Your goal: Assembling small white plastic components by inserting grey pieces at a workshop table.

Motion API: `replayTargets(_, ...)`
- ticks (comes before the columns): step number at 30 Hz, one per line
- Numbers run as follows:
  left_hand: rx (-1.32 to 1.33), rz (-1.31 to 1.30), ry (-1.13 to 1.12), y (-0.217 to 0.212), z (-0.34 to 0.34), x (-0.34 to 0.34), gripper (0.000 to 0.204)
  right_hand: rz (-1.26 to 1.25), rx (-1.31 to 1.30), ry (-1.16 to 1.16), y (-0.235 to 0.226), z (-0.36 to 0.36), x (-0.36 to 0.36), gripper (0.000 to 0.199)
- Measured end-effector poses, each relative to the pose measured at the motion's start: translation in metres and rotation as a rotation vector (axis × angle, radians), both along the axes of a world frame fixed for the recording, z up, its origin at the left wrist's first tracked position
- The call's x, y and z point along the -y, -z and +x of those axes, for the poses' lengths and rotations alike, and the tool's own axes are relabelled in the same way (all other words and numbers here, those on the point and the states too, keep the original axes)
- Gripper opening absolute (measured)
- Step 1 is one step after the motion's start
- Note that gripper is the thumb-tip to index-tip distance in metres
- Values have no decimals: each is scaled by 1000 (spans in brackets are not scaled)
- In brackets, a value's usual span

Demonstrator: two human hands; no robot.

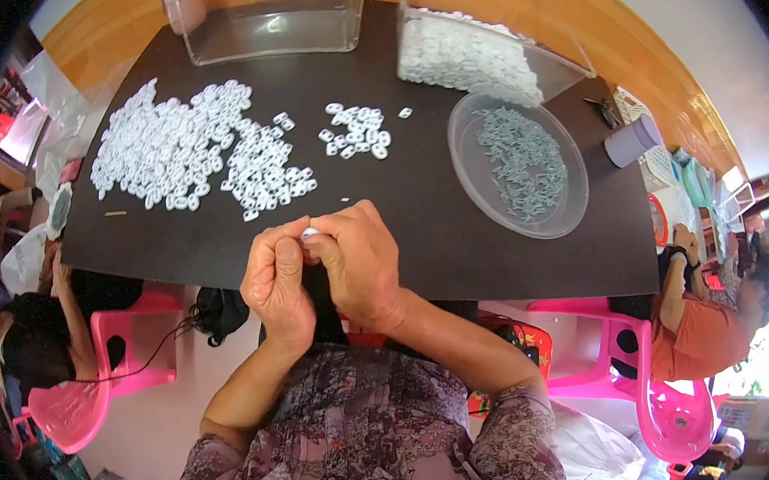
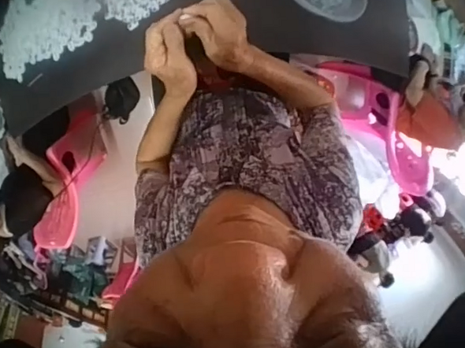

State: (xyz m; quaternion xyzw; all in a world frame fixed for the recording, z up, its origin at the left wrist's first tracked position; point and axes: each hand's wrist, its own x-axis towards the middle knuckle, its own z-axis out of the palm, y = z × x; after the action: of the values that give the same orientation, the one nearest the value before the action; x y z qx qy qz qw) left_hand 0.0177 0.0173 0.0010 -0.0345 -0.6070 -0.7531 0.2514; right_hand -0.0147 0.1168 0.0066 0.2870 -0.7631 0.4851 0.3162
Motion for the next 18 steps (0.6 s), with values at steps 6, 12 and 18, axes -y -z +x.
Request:
replayTargets(6, 36, -410, 49, -5, -40, 20, 17, 300, -193, 281, -58, -75, -75, 5)
replayTargets(12, -237, -870, -65, -22, -112, 14, 8, 315, -228, 617, -103, -205, -159, 21)
replayTargets(18, -313, -1190, -89, -15, -167, -17, 8, 756, -330, 831, -92, -222, -142, 19)
